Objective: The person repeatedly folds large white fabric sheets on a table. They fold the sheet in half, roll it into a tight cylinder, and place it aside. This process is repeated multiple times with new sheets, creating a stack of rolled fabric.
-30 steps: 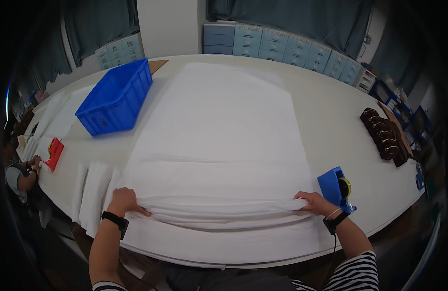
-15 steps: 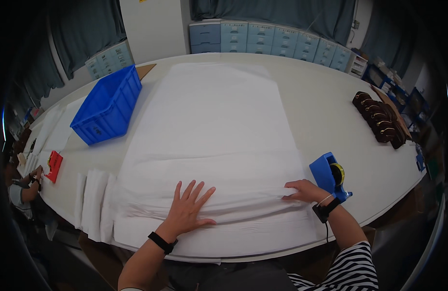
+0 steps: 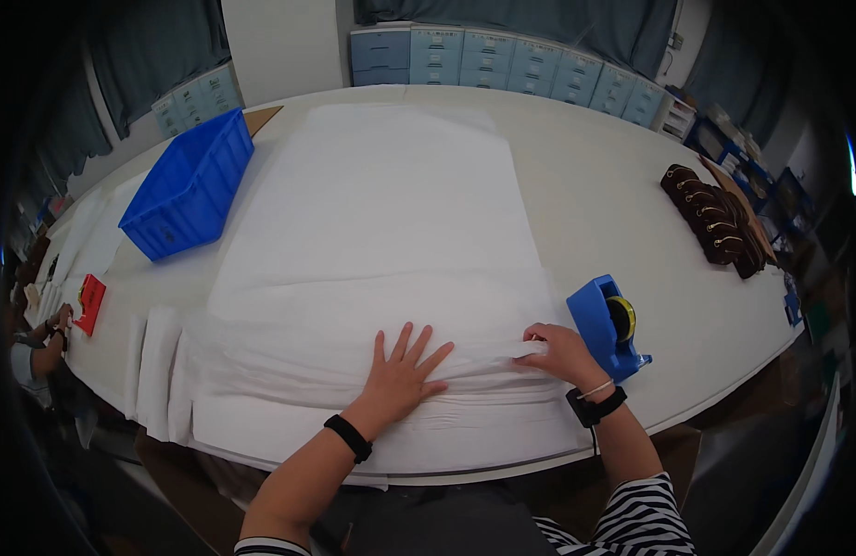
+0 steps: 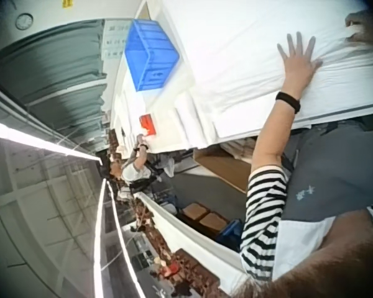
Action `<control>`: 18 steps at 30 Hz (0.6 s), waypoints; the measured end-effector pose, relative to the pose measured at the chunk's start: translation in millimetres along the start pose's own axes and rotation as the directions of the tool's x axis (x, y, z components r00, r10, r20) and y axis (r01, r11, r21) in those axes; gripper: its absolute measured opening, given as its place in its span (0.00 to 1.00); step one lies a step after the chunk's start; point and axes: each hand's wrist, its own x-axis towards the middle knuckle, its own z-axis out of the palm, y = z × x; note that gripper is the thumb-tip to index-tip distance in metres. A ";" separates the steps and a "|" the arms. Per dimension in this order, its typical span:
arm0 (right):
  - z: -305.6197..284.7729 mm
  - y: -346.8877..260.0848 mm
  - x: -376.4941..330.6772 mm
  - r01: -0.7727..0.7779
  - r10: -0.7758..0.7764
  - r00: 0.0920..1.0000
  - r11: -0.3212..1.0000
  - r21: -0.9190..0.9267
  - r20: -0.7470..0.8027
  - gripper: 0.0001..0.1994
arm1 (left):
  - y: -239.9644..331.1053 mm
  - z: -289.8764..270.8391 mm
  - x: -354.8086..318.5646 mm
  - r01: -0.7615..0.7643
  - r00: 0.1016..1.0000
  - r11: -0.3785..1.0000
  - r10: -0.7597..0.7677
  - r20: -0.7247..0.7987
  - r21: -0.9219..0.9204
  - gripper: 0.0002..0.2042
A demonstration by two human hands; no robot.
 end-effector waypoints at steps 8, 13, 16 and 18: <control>39.8 -54.2 -100.3 -0.152 0.440 0.896 0.174 0.973 0.061 0.13 | -1.4 2.4 1.2 0.026 0.998 0.999 -0.025 0.060 -0.021 0.32; 72.3 -54.4 -94.7 -0.061 0.524 0.810 -0.370 0.927 0.262 0.16 | -2.2 4.7 2.7 0.026 0.998 0.998 -0.023 0.064 -0.050 0.31; 71.9 -58.0 -87.0 -0.029 0.534 0.782 -0.482 0.875 0.320 0.17 | -3.2 6.0 -0.2 0.024 1.000 0.998 -0.023 0.019 -0.049 0.30; 69.8 -58.9 -79.8 -0.018 0.536 0.776 -0.511 0.860 0.334 0.18 | -3.6 9.1 -0.4 0.001 0.999 0.999 -0.003 -0.039 -0.054 0.30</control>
